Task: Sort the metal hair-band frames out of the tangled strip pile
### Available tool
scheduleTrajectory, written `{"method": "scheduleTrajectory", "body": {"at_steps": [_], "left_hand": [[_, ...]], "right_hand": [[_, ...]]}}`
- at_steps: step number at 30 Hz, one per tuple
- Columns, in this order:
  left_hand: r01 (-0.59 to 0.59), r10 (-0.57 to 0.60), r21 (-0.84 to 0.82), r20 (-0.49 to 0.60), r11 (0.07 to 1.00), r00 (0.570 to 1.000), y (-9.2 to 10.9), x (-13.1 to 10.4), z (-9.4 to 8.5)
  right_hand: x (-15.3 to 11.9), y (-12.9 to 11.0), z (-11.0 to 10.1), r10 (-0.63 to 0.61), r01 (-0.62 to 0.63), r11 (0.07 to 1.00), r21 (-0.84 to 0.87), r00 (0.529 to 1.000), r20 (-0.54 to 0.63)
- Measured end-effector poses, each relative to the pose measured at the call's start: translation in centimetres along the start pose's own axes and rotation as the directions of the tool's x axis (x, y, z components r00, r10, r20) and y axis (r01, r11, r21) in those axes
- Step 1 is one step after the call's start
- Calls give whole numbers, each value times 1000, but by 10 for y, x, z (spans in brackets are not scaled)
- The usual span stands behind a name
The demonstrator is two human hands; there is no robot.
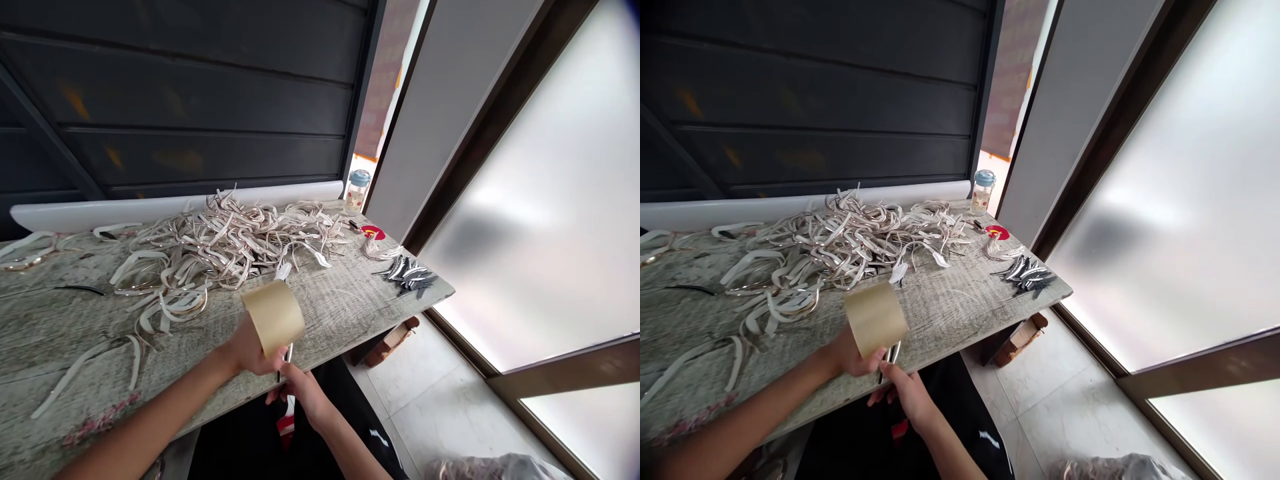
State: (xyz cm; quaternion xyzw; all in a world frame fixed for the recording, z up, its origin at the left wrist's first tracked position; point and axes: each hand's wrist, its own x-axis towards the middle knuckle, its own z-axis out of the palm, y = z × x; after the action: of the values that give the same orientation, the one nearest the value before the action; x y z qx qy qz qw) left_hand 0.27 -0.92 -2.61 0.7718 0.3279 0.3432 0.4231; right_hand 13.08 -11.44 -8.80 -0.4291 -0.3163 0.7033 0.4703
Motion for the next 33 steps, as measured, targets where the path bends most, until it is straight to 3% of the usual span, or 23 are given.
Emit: {"method": "scheduleTrajectory", "body": {"at_steps": [1, 3, 5, 7, 10, 14, 18, 20, 22, 23, 24, 26, 28, 33], "left_hand": [[53, -55, -62, -33, 997, 998, 2, 4, 1], [147, -223, -360, -178, 921, 958, 8, 12, 0], [41, -328, -605, -371, 795, 869, 16, 20, -7], [-121, -366, -698, -506, 706, 781, 23, 26, -17], [-172, -419, -744, -533, 645, 735, 27, 31, -28], [-114, -439, -767, -475, 632, 763, 26, 30, -29], [-55, -447, -777, -418, 627, 791, 27, 28, -24], [-49, -452, -777, -415, 627, 790, 30, 28, -23], [-46, -462, -780, -416, 624, 784, 33, 28, -23], [-42, -468, -785, -410, 618, 783, 34, 28, -23], [-36, -473, -792, -400, 610, 785, 35, 28, -23], [-20, -483, -806, -373, 591, 792, 35, 27, -24], [-3, -478, -810, -350, 587, 805, 31, 25, -24], [23, -459, -786, -337, 618, 822, 21, 22, -24]], "right_hand": [[0, 0, 0, 0, 0, 1000, -4, 1000, -1], [-1, 0, 1, 19, -19, 1000, -19, 1000, -8], [-5, -1, 0, 58, -58, 997, -56, 998, 12], [-11, -4, -3, 94, -88, 991, -104, 994, 51], [-26, -8, -10, 99, -85, 988, -129, 989, 106], [-47, -24, -22, 15, 7, 986, -166, 992, 129], [-58, -65, -51, -170, 156, 960, -232, 985, -38], [-53, -94, -79, -290, 241, 947, -210, 925, -244], [-42, -124, -114, -372, 355, 926, -126, 811, -452], [-35, -138, -131, -383, 405, 911, -75, 766, -517], [-27, -151, -148, -383, 420, 906, -58, 753, -536], [-14, -173, -175, -374, 426, 904, -34, 750, -545], [-4, -186, -193, -348, 400, 917, -12, 782, -518], [5, -194, -210, -287, 332, 943, 28, 853, -435]]}}
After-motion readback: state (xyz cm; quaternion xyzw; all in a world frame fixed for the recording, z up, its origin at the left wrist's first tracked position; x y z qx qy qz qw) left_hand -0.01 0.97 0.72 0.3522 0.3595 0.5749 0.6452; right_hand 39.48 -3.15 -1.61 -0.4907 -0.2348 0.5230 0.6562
